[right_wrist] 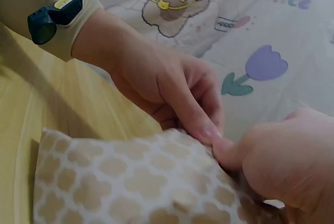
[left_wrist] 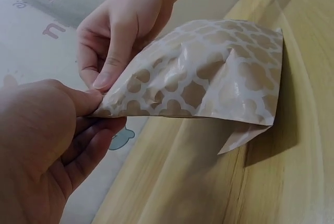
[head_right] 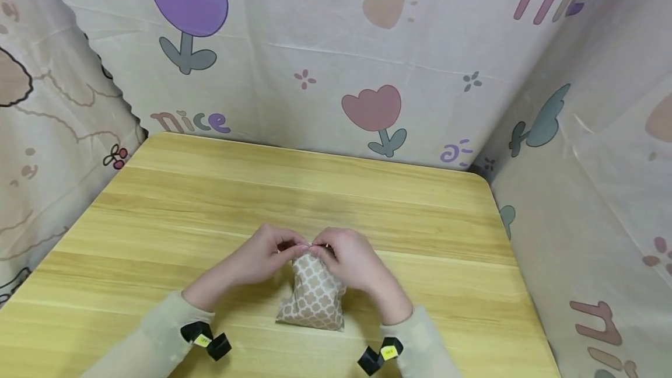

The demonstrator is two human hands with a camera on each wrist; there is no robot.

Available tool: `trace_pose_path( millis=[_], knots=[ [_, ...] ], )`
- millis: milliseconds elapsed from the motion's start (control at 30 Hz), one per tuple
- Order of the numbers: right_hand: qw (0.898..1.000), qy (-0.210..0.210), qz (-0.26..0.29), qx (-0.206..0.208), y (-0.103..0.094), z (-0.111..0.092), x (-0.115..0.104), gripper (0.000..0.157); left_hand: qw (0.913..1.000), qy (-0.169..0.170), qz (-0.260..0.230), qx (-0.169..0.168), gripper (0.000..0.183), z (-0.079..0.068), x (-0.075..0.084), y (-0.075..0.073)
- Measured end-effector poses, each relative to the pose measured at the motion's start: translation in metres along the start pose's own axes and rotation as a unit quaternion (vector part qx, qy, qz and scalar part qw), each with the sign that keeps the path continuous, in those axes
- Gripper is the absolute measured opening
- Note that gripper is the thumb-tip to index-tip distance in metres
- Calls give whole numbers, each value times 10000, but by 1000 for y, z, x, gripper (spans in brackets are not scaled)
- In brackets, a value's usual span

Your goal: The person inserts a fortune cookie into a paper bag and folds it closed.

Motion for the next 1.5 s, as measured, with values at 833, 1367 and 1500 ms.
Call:
trace_pose_path(
  millis=[833, 1367, 1500],
  knots=[
    [9968, 125, 641, 456, -2, -8, 8, 11, 9985, 367, 226, 330, 10, -6, 6, -9],
    [9981, 233, 380, 417, -11, -19, 19, 13, 9981, 175, 53, 591, 10, -10, -4, -19],
    [9978, 304, 375, 448, -15, -21, 21, 17, 9982, 73, -79, 596, 10, -10, -6, -20]
  ],
)
Point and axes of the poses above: each hand's wrist, its own z-axis towards the middle knuckle, its own y-axis out of the palm, x = y × z, the point moved 8 cm from there along z, towards the middle knuckle, and after that the axes turned 4 degrees about x, right-handed, at the moved point
